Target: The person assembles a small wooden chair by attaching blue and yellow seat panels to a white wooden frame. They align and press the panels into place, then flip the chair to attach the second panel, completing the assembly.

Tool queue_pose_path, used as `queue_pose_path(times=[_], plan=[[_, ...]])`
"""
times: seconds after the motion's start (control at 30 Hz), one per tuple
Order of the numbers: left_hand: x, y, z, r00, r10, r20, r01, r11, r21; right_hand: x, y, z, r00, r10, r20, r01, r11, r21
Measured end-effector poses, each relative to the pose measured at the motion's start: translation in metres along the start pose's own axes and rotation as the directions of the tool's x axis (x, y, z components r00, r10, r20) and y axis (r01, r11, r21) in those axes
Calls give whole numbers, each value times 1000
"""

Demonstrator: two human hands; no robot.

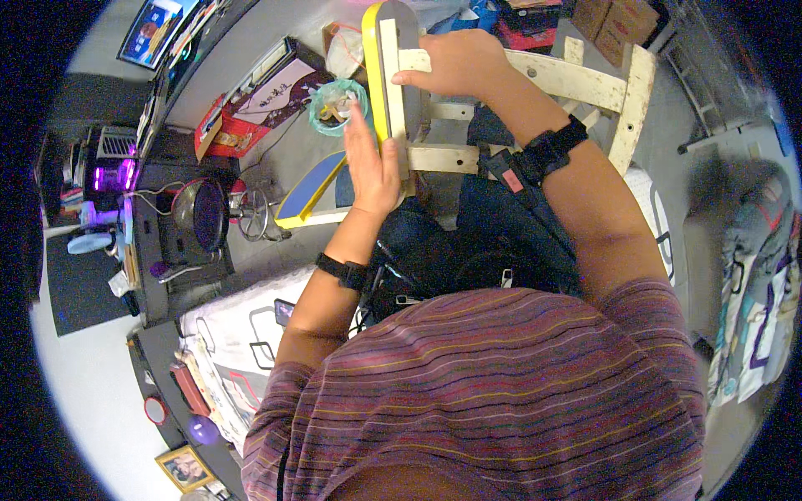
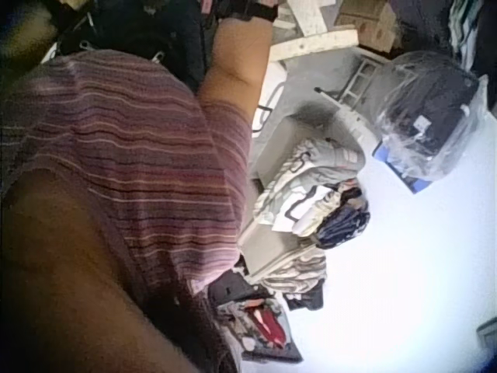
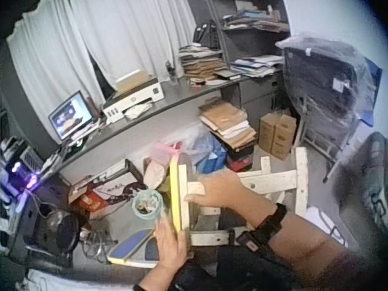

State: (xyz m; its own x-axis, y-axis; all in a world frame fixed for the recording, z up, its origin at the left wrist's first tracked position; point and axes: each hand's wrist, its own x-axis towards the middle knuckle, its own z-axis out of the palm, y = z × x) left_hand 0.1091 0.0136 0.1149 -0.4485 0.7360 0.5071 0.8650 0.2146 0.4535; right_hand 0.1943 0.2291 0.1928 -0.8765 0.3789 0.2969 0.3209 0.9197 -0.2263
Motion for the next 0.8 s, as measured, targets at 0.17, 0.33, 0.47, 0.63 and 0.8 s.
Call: queue_pose_path(times=[0.17,0.33,0.47,0.63,0.8], plan=[[6,-1,-5,957,-110,269,191,936,-296,1,-2,-1,1000,13,6,-12,999,-41],[6,-6,-13,922,-102,374,291,820,-493,1,-2,-2,999,14,29,-12,998,-55],[1,-6,-9,923,-118,366,340,692,-637,2,-4,-4,998,20,54,-17,998,-62],[8,-12,-12,824,-257,505,515,709,-481,3,-8,-10,993,62,103,-57,997,-47],[51,-2,-19,960,-164,225,260,819,-512,2,-12,-13,993,70,91,-67,997,-32]])
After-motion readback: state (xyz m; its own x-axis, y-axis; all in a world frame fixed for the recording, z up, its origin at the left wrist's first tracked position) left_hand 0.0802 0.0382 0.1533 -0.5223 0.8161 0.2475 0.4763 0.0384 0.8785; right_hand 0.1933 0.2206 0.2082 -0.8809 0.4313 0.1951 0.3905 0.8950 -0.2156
